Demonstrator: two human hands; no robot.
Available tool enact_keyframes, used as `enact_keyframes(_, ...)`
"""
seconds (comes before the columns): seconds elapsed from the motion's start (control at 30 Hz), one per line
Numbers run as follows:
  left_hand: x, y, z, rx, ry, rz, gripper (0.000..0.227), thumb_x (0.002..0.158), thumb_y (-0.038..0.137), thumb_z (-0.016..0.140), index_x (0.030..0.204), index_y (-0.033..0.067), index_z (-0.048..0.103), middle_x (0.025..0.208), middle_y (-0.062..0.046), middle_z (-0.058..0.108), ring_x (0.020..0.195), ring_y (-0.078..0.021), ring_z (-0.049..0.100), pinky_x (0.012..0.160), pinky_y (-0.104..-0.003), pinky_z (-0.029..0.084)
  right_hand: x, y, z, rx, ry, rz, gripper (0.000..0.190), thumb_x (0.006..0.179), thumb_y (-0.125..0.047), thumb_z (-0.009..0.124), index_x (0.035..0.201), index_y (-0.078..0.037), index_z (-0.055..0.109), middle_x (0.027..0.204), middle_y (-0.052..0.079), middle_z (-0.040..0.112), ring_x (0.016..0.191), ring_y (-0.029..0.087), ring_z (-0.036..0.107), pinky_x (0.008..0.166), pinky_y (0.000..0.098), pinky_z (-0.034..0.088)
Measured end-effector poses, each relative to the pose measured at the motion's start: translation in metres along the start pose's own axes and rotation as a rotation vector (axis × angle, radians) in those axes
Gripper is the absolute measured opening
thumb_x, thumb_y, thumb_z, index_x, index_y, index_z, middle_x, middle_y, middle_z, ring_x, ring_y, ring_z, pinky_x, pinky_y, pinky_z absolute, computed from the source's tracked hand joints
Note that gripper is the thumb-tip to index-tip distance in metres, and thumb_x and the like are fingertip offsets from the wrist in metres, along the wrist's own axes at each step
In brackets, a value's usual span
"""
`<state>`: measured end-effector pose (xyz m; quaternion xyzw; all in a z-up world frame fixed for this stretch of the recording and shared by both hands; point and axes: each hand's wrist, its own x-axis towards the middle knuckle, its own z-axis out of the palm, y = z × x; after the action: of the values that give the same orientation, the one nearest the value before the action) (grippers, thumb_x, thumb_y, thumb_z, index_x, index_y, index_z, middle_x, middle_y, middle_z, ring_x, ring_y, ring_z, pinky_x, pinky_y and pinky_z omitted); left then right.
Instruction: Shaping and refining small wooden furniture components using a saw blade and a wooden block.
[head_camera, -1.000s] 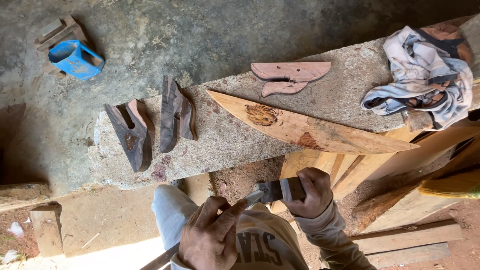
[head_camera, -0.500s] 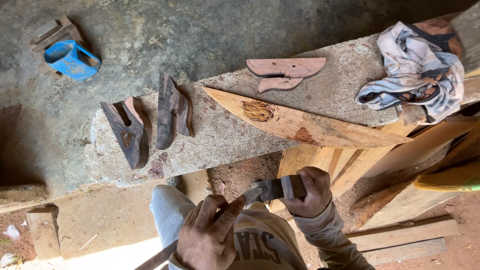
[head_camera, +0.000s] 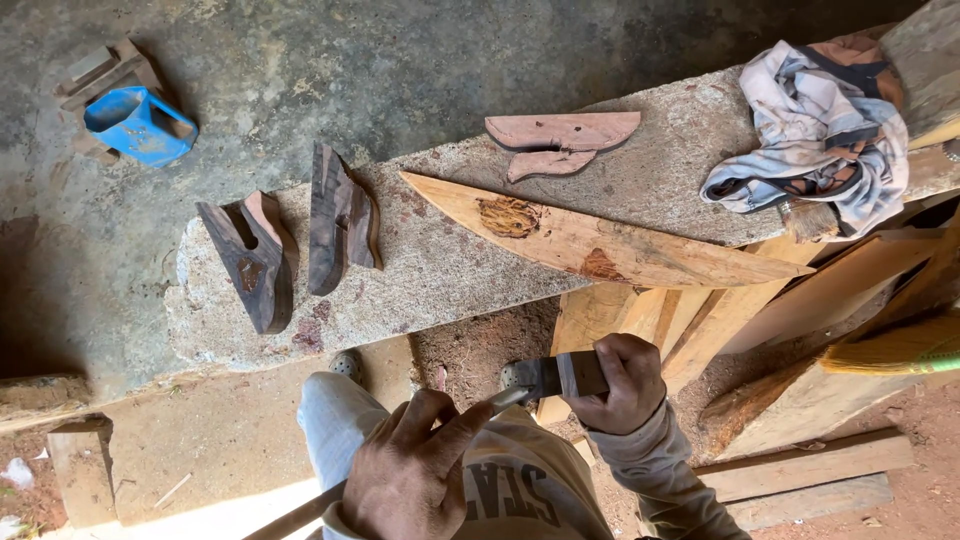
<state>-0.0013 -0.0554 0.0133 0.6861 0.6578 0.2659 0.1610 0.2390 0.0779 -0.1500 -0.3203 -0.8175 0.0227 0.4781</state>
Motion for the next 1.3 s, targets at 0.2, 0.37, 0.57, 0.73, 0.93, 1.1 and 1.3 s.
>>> enact_keyframes(0.2, 0.006, 0.009, -0.01, 0.009, 0.167, 0.001, 0.054, 0.075, 0.0, 0.066, 0.122, 0.025, 0.075, 0.093, -0.002, 0.061, 0.066, -0.012, 0.061, 0.054, -0.026, 0.056, 0.001, -0.002, -0.001, -0.021, 0.009, 0.025, 0.099, 0.07, -0.015, 0.087, 0.156, -0.017, 0.039, 0.117, 0.012, 0.056, 0.09, 0.023, 0.057, 0.069, 0.0338, 0.049)
enact_keyframes(0.37, 0.0, 0.005, -0.005, 0.031, 0.097, -0.004, 0.049, 0.075, 0.002, 0.066, 0.119, 0.0203, 0.076, 0.095, -0.005, 0.059, 0.072, -0.0173, 0.064, 0.057, -0.029, 0.058, -0.006, -0.005, 0.001, -0.024, 0.0, 0.098, 0.103, 0.068, -0.028, 0.096, 0.153, -0.016, 0.04, 0.119, 0.013, 0.057, 0.092, 0.024, 0.058, 0.07, 0.0349, 0.05)
enact_keyframes(0.57, 0.004, 0.005, 0.0, 0.035, 0.182, -0.011, 0.045, 0.077, 0.001, 0.068, 0.116, 0.0206, 0.077, 0.093, -0.004, 0.06, 0.066, -0.0124, 0.06, 0.049, -0.024, 0.056, -0.003, -0.004, 0.004, -0.004, 0.032, 0.085, 0.1, 0.07, -0.023, 0.094, 0.154, -0.017, 0.039, 0.121, 0.015, 0.055, 0.087, 0.022, 0.058, 0.063, 0.0324, 0.048)
enact_keyframes(0.73, 0.005, 0.007, -0.006, 0.017, 0.044, 0.019, 0.063, 0.075, -0.001, 0.067, 0.128, 0.0311, 0.072, 0.09, 0.0, 0.055, 0.067, -0.0123, 0.059, 0.051, -0.027, 0.054, -0.001, -0.005, 0.005, -0.041, 0.011, 0.077, 0.098, 0.069, -0.028, 0.096, 0.149, -0.014, 0.042, 0.121, 0.016, 0.058, 0.092, 0.025, 0.059, 0.066, 0.0346, 0.05)
enact_keyframes(0.93, 0.015, 0.006, -0.015, -0.417, 0.223, -0.133, 0.027, 0.082, -0.003, 0.066, 0.104, 0.0076, 0.078, 0.085, -0.004, 0.079, 0.048, -0.0088, 0.061, 0.041, -0.021, 0.051, 0.02, -0.019, 0.002, 0.215, -0.077, 0.333, 0.067, 0.062, -0.03, 0.09, 0.108, 0.006, 0.058, 0.098, 0.017, 0.059, 0.076, 0.026, 0.062, 0.067, 0.0353, 0.056)
enact_keyframes(1.1, 0.014, -0.008, 0.003, -0.756, 0.061, -0.375, 0.016, 0.079, 0.0, 0.08, 0.094, 0.0016, 0.083, 0.064, -0.003, 0.076, 0.048, -0.0077, 0.054, 0.046, -0.022, 0.045, 0.007, -0.022, 0.002, 0.553, -0.188, 0.468, 0.084, 0.064, -0.029, 0.088, 0.125, 0.005, 0.041, 0.106, 0.013, 0.063, 0.084, 0.024, 0.07, 0.078, 0.0343, 0.062)
enact_keyframes(1.3, 0.019, -0.002, 0.007, -0.736, 0.009, -0.368, 0.016, 0.077, 0.002, 0.081, 0.093, 0.0032, 0.083, 0.066, -0.003, 0.079, 0.047, -0.0075, 0.053, 0.044, -0.022, 0.043, -0.002, -0.021, 0.007, 0.624, -0.196, 0.498, 0.097, 0.062, -0.028, 0.089, 0.135, 0.006, 0.035, 0.118, 0.015, 0.064, 0.095, 0.024, 0.069, 0.087, 0.0337, 0.058)
